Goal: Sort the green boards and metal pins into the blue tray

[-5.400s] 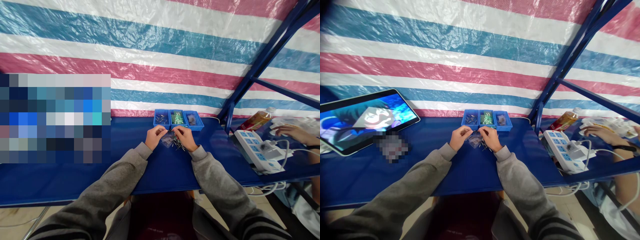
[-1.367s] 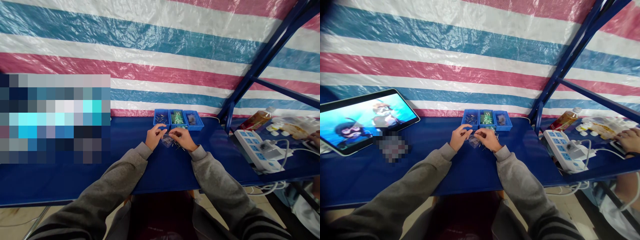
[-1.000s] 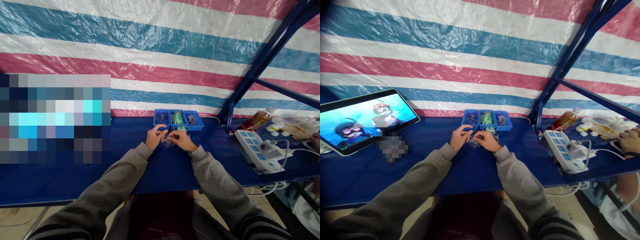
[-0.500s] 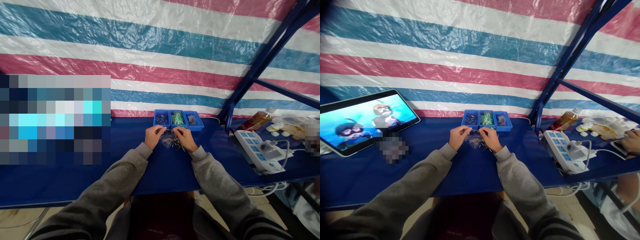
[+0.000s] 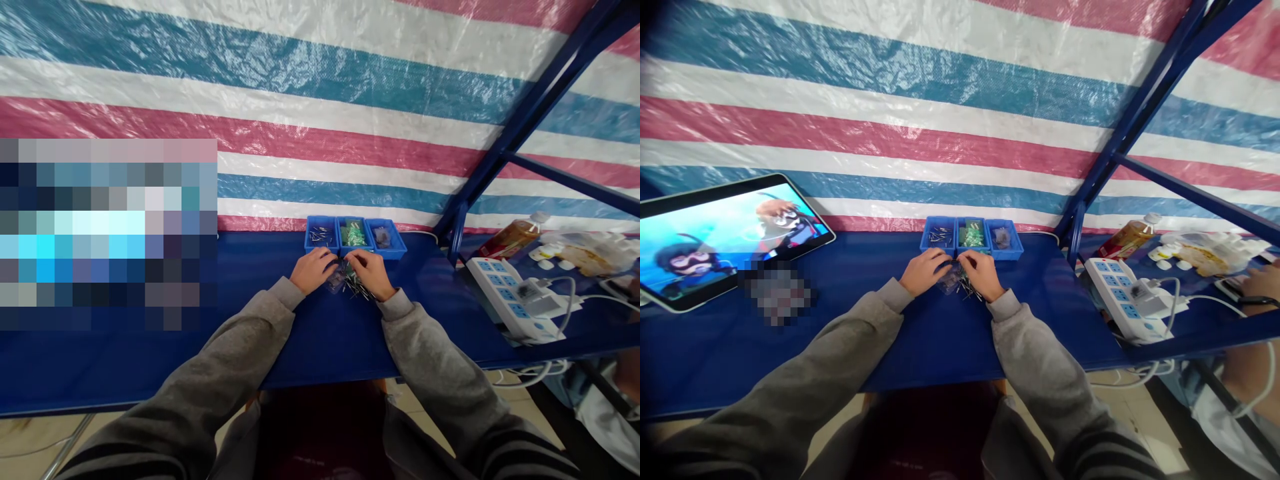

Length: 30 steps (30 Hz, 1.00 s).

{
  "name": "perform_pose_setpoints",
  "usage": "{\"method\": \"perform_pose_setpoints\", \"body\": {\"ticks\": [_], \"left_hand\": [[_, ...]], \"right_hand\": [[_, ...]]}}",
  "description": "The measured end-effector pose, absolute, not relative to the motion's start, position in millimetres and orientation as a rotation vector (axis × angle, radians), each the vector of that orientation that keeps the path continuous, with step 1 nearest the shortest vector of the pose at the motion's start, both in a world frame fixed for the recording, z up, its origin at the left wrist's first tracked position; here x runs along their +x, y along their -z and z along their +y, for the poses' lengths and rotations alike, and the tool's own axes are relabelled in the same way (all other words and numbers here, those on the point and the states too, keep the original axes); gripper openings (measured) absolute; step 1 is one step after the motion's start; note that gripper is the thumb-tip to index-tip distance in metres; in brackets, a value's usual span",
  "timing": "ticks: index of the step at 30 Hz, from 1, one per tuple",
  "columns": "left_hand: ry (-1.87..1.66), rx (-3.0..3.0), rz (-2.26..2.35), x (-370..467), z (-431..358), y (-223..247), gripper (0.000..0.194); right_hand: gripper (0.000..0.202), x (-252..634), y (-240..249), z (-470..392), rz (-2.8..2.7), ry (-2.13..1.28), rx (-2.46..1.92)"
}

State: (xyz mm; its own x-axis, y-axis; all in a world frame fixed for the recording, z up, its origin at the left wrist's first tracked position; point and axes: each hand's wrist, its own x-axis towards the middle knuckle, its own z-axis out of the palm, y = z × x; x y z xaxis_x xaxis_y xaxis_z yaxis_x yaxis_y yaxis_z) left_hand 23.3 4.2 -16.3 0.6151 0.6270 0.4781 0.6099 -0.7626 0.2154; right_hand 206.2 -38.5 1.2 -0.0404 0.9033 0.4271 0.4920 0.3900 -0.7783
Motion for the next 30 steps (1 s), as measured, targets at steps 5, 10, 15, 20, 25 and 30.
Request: {"method": "perform_pose_setpoints", "body": {"ticks": [5,10,15,20,25,30], "left_hand": [[-0.706,2.795,1.008,16.6,-1.4,21.3,0.026],[-0.861,2.676,1.118,8.0,3.1,18.6,0.027],[-0.748,2.674,1.068,3.5,5.9,15.1,0.023],[-0.665,2.795,0.869,6.6,1.3,13.3,0.022],[-0.627,2.849,0.804,6.8,0.7,13.9,0.024],[-0.607,2.858,0.774,8.3,-0.3,17.3,0.025]], "right_hand": [[0.029,206.5,-1.1,-38.0,-1.698,-0.521,-1.261],[0.029,206.0,-1.6,-38.3,-1.703,-0.493,-1.266],[0.021,208.3,0.6,-35.5,-1.765,-0.391,-1.331],[0.005,218.3,-0.5,-31.9,-1.919,-0.321,-1.595],[0.005,228.8,-6.9,-31.3,-2.146,-0.372,-1.689],[0.01,230.6,-12.3,-33.2,-2.234,-0.456,-1.725]]}}
